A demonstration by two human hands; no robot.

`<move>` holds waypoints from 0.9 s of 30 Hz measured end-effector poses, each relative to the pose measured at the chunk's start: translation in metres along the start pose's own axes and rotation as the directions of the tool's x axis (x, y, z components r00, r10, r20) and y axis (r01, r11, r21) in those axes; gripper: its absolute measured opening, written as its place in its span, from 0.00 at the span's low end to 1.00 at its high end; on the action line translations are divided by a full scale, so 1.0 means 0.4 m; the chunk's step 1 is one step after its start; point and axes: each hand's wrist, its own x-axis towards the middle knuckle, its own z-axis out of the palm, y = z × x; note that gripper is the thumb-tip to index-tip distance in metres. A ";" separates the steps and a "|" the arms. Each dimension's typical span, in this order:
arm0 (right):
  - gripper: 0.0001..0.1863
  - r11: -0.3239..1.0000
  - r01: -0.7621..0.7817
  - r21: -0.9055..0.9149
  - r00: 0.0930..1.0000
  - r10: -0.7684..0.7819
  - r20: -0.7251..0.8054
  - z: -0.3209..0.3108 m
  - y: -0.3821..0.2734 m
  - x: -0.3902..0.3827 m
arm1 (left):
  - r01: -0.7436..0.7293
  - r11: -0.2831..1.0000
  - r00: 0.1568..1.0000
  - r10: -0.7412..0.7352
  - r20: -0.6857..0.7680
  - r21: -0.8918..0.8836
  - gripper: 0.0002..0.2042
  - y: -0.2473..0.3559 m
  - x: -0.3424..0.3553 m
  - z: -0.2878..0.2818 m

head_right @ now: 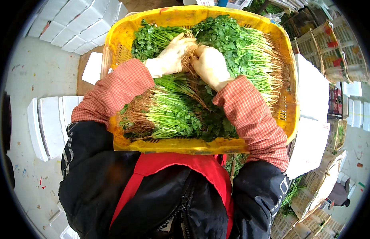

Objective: The person gathers bunches of leafy green vegetables from a yellow basket and arranges them into a white styrofoam box lined with newspaper. The person repeatedly picks up the vegetables, aligns them by the roots, and places them into the box, occasionally adjusting the newspaper lining.

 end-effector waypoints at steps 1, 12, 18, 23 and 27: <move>0.14 0.999 -0.045 0.028 0.999 0.045 0.030 -0.002 -0.010 -0.005 | 0.028 0.999 0.998 -0.029 -0.053 -0.029 0.26 0.000 -0.007 0.008; 0.16 0.924 -0.283 0.257 0.771 0.060 0.634 0.110 0.058 -0.127 | -0.188 0.947 0.972 0.142 -0.186 -0.261 0.15 -0.023 -0.021 -0.014; 0.13 0.576 -0.485 0.658 0.850 0.135 0.509 0.066 0.015 -0.054 | -0.229 0.952 0.960 0.255 0.112 -0.202 0.23 -0.028 -0.057 -0.080; 0.11 0.464 -0.411 0.785 0.898 0.058 0.436 0.034 0.019 -0.019 | -0.058 0.968 0.966 0.116 0.230 -0.246 0.34 0.012 -0.066 -0.145; 0.12 0.632 -0.380 0.675 0.913 0.139 0.384 -0.034 -0.004 -0.037 | 0.052 0.969 0.998 -0.060 -0.028 -0.241 0.27 0.051 -0.076 -0.072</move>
